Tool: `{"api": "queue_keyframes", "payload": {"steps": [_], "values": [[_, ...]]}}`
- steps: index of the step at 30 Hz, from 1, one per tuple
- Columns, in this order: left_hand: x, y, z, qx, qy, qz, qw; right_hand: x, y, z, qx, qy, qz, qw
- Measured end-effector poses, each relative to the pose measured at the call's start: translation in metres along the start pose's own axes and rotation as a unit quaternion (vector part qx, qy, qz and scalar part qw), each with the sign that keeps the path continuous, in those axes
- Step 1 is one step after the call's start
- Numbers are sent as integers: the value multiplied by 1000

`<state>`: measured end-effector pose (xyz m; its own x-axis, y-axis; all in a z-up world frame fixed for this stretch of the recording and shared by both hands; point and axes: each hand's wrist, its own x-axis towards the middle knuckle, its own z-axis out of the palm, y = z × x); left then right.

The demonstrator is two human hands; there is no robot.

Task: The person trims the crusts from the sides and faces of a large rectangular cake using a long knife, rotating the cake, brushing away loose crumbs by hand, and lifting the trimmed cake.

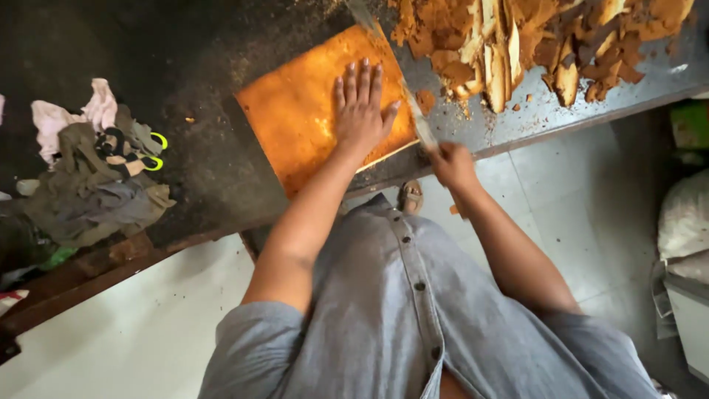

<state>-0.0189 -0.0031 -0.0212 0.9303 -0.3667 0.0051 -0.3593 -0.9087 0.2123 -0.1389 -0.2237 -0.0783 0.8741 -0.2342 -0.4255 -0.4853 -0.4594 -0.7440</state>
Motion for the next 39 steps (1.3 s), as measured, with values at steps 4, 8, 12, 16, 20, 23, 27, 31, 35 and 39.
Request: {"api": "queue_keyframes", "payload": {"steps": [4, 8, 12, 16, 20, 23, 27, 31, 35, 39], "values": [[3, -1, 6, -20, 33, 1, 999, 12, 9, 12, -66, 24, -95, 993], [4, -2, 7, -13, 45, 3, 999, -30, 28, -9, -20, -18, -79, 996], [-3, -2, 13, -6, 31, 2, 1000, -5, -16, 13, 0, -23, -3, 1000], [7, -1, 3, -3, 18, -4, 1000, -17, -19, 6, -17, -38, -81, 996], [-1, -1, 1, -1, 8, -4, 1000, -66, -9, -7, -29, -68, 24, 997], [1, -1, 7, -7, 24, -5, 1000, -34, -36, 18, 26, -54, -2, 998], [-11, -3, 11, -8, 36, -2, 999, -29, -27, 23, -41, -56, -99, 993], [1, -3, 7, -13, 61, 10, 998, -64, -10, 2, -102, -70, 6, 992], [0, -4, 3, -32, 58, 2, 998, -24, -39, 28, -54, -72, -60, 994], [-11, -1, 5, -32, 43, 6, 999, -43, -13, 26, -67, -92, -127, 985]]}}
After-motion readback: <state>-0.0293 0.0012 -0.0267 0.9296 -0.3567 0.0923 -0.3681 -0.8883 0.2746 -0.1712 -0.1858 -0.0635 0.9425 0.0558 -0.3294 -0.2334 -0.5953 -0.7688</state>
